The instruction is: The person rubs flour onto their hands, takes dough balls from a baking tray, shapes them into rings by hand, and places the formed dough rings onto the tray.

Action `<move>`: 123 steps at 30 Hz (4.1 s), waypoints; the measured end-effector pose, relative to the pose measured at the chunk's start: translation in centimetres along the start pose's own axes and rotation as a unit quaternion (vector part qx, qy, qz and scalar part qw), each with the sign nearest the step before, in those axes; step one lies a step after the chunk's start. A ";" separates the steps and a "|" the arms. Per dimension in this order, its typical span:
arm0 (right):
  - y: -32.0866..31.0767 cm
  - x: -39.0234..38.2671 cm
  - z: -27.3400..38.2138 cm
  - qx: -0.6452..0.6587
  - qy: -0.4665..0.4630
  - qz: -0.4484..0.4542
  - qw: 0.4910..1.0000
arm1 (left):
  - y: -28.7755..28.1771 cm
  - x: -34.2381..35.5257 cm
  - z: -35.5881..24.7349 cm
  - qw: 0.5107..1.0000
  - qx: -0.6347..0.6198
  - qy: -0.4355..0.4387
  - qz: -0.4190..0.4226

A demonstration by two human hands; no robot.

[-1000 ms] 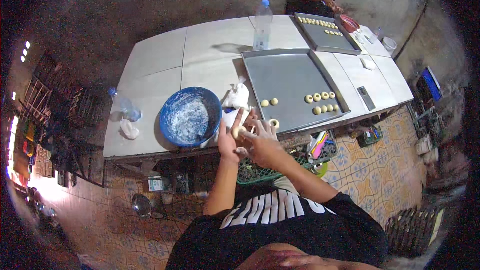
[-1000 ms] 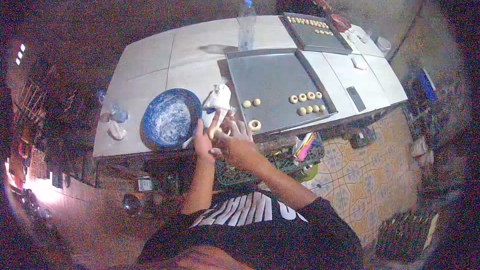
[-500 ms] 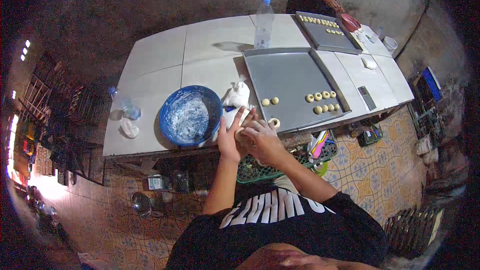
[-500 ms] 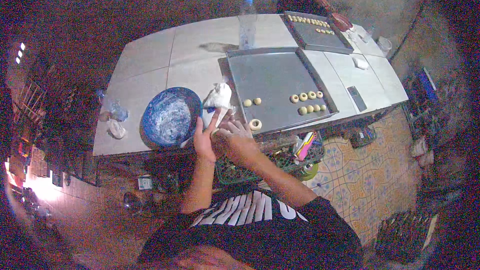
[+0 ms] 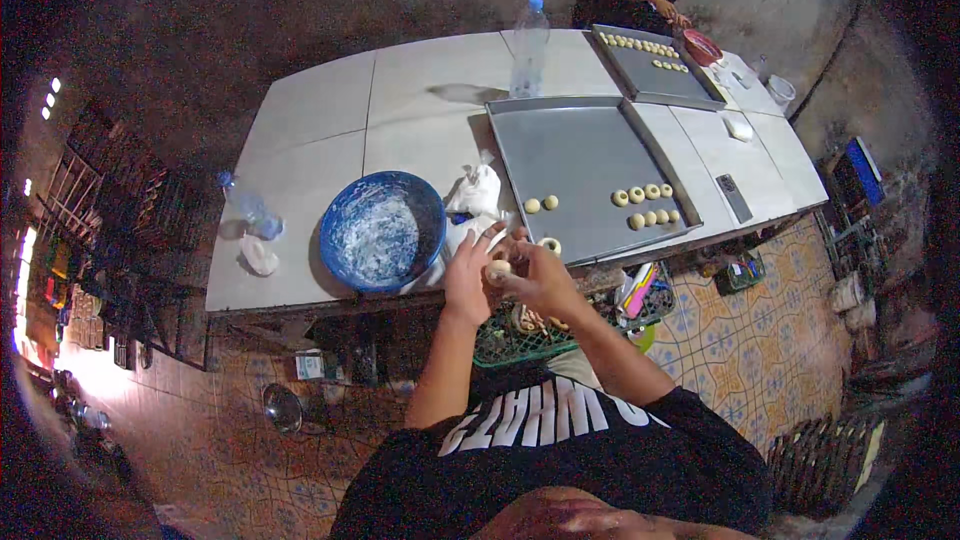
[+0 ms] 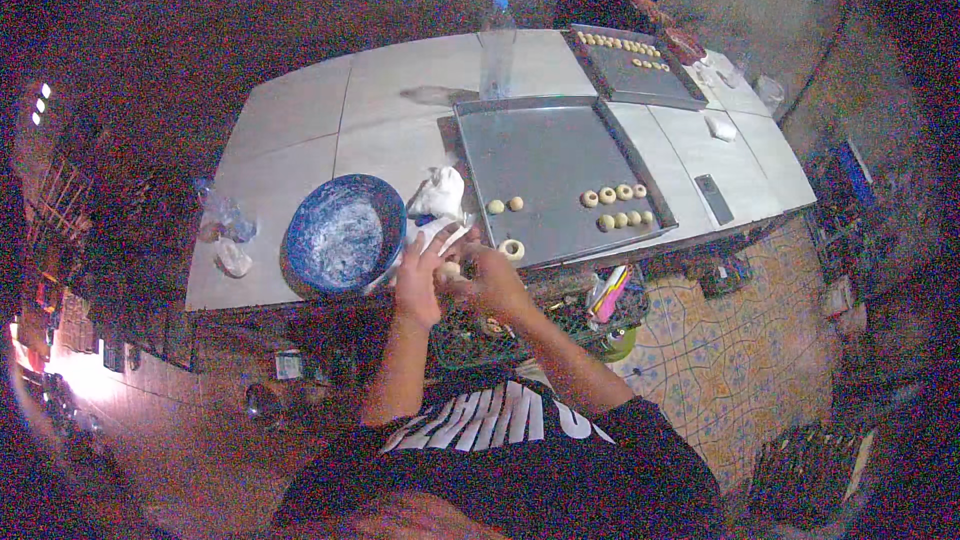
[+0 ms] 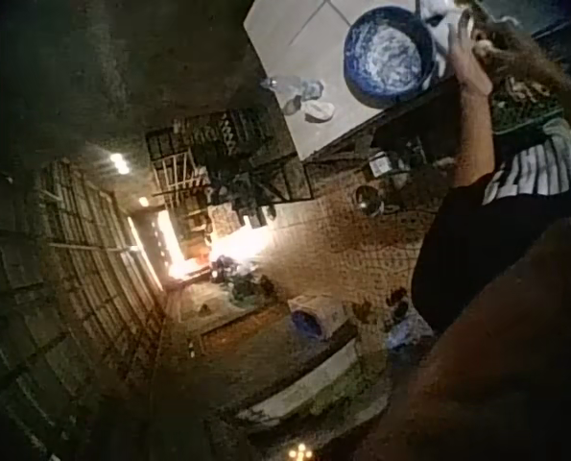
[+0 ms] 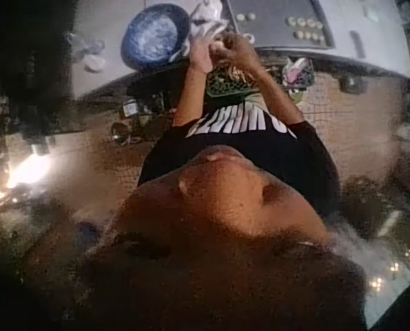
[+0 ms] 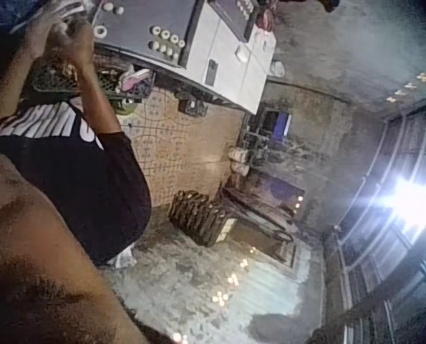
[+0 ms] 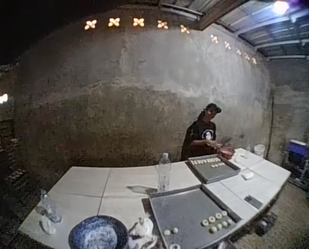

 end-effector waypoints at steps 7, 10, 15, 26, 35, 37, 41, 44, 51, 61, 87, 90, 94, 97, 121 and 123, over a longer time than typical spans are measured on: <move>1.7 -1.3 3.2 -0.138 -0.127 -0.033 0.982 | -2.8 1.2 0.8 0.988 -0.147 0.030 -0.031; 2.5 -2.2 4.7 -0.186 -0.184 -0.039 0.964 | -4.9 1.3 0.4 0.988 -0.125 0.074 -0.060; 3.6 -2.3 5.6 -0.274 -0.198 -0.030 0.941 | -5.2 1.4 -0.4 0.985 -0.152 0.084 0.015; 3.7 -1.8 6.6 -0.219 -0.206 0.044 0.953 | -4.8 0.3 -0.7 0.992 -0.107 0.061 -0.033; 3.3 -1.8 6.5 -0.278 -0.200 0.001 0.940 | -2.9 -0.3 -2.0 0.974 -0.210 0.075 0.028; 3.6 -1.7 6.4 -0.274 -0.200 0.007 0.940 | -3.8 -0.6 -2.0 0.984 -0.152 0.084 -0.044; 4.5 -1.3 6.0 -0.254 -0.189 0.056 0.947 | -4.1 -0.3 -1.3 0.980 -0.184 0.042 -0.068; 3.9 -1.3 6.3 -0.278 -0.195 0.017 0.941 | -5.0 -0.1 -1.5 0.981 -0.170 0.050 -0.079; 3.2 -1.7 7.0 -0.343 -0.209 -0.013 0.916 | -5.3 0.3 -1.0 0.992 -0.091 0.045 -0.080; 3.3 -1.4 7.4 -0.339 -0.210 0.008 0.917 | -1.4 1.2 -0.9 0.932 -0.319 0.028 0.168; 3.0 -1.2 6.5 -0.266 -0.192 0.047 0.943 | -2.3 1.2 -0.9 0.975 -0.220 0.012 -0.019; 2.9 -1.2 5.9 -0.302 -0.175 0.048 0.936 | -1.4 0.5 -2.0 0.983 -0.175 0.051 -0.028; 2.5 -1.1 5.9 -0.338 -0.176 -0.023 0.924 | -3.2 -1.0 -2.8 0.986 0.007 0.092 -0.138; 3.4 -1.1 5.6 -0.307 -0.170 0.017 0.936 | -1.9 -0.5 -1.5 0.969 -0.246 0.011 -0.017; 4.5 -3.0 11.1 -0.356 -0.255 0.016 0.899 | 2.9 -2.3 -5.1 0.937 -0.315 0.045 0.147; 4.7 -3.2 11.2 -0.355 -0.279 0.019 0.892 | -0.4 -2.2 -4.8 0.963 -0.259 0.069 0.001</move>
Point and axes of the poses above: each hand's wrist, its own x-axis towards the middle knuckle, its own y-axis out of the palm, z = x × y, the point moved 10 cm from there along x, towards the middle knuckle, and after that the axes turned 5 degrees about x, right-handed, at the moved point
